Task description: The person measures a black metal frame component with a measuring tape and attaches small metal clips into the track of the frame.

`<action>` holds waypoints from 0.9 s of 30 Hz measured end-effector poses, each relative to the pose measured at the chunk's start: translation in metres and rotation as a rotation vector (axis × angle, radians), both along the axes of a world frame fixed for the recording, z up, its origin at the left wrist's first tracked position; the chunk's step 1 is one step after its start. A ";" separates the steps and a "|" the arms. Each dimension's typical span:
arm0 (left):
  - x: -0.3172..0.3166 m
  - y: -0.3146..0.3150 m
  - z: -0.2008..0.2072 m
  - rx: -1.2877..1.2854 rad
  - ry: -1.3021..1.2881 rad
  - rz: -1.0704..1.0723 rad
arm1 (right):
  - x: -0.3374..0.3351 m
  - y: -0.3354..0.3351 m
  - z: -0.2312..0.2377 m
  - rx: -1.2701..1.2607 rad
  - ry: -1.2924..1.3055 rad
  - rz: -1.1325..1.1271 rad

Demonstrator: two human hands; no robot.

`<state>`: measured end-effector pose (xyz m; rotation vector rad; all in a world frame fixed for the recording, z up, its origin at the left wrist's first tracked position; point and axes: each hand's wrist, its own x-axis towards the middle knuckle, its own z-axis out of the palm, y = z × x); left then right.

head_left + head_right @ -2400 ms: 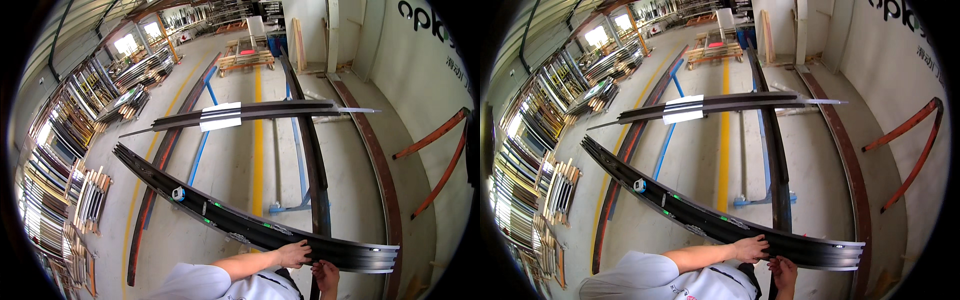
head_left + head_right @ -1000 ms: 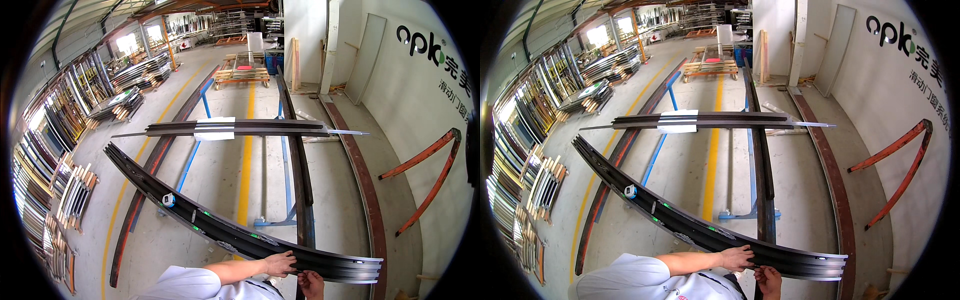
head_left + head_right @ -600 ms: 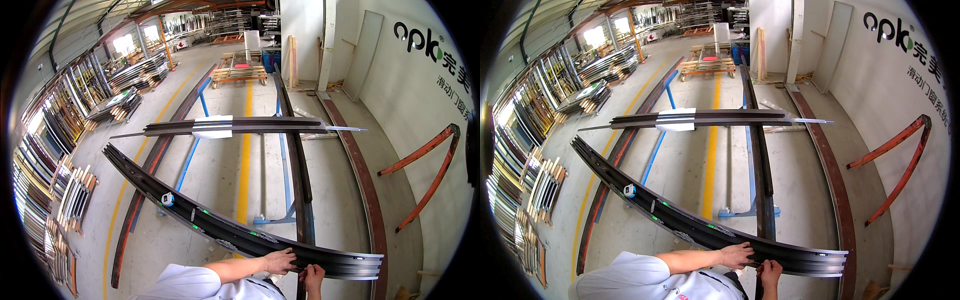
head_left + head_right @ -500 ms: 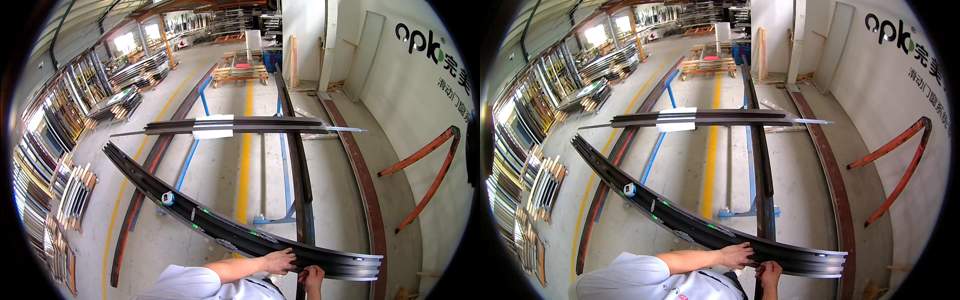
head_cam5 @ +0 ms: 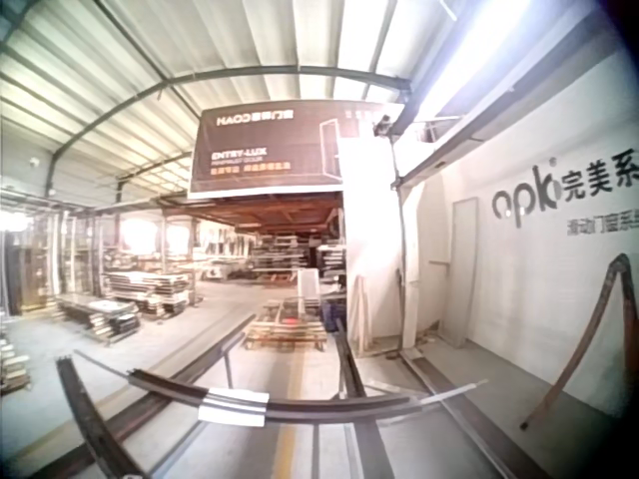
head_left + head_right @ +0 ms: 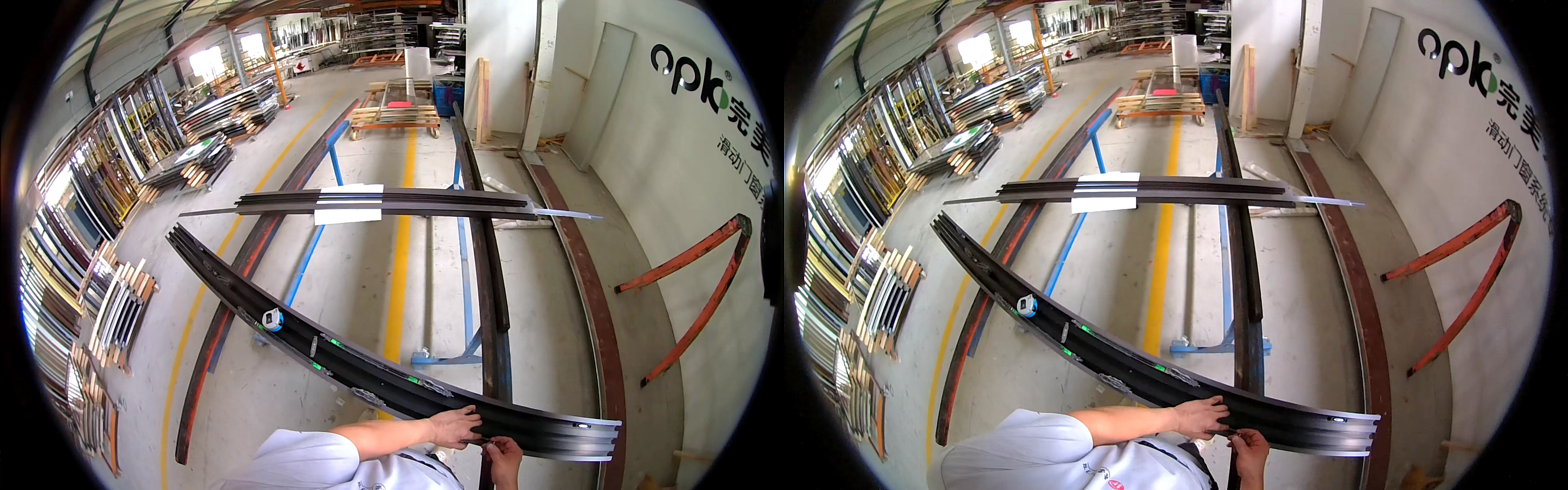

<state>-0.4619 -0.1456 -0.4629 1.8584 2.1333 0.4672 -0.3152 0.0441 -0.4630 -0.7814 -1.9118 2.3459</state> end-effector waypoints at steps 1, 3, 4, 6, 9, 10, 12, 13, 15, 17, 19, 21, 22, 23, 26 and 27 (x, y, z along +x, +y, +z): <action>0.001 -0.003 -0.002 0.007 0.006 0.007 | -0.004 -0.001 -0.001 0.149 0.000 0.010; 0.001 -0.004 -0.008 0.029 0.019 0.011 | -0.013 -0.003 0.000 0.453 0.000 0.020; 0.000 -0.004 -0.010 0.035 0.031 0.009 | -0.017 -0.004 0.002 0.564 -0.015 0.017; 0.000 -0.003 -0.012 0.046 0.056 0.004 | -0.024 -0.009 0.008 0.782 -0.048 0.011; 0.000 -0.001 -0.010 0.004 0.051 0.000 | -0.024 -0.006 0.009 0.963 -0.008 0.086; -0.001 -0.001 -0.010 0.018 0.056 0.001 | -0.025 -0.006 0.011 0.988 -0.004 0.120; 0.001 -0.003 -0.011 0.039 0.057 0.003 | -0.028 -0.014 0.035 1.031 -0.005 0.194; 0.001 -0.004 -0.012 0.055 0.040 0.010 | -0.028 -0.013 0.026 1.149 0.100 0.134; 0.001 -0.005 -0.009 0.089 0.011 0.024 | -0.028 -0.006 -0.008 1.380 0.320 0.005; 0.000 0.001 -0.011 0.144 0.008 0.020 | -0.009 0.015 -0.082 0.946 0.111 -0.129; 0.001 -0.001 -0.012 0.149 -0.006 0.024 | -0.001 0.018 -0.104 0.711 0.038 -0.166; 0.000 -0.001 -0.007 0.126 -0.019 0.017 | 0.003 0.017 -0.098 0.786 0.115 -0.100; 0.000 0.000 -0.008 0.133 -0.016 0.019 | 0.006 0.019 -0.094 0.864 0.168 -0.054; 0.001 -0.004 -0.011 0.134 -0.014 0.032 | 0.002 0.020 -0.069 1.016 0.245 0.042; 0.001 -0.005 -0.007 0.022 0.007 0.020 | -0.012 0.022 0.020 1.336 0.331 0.296; 0.000 -0.003 -0.004 -0.035 0.017 0.004 | -0.016 0.021 0.047 1.420 0.331 0.375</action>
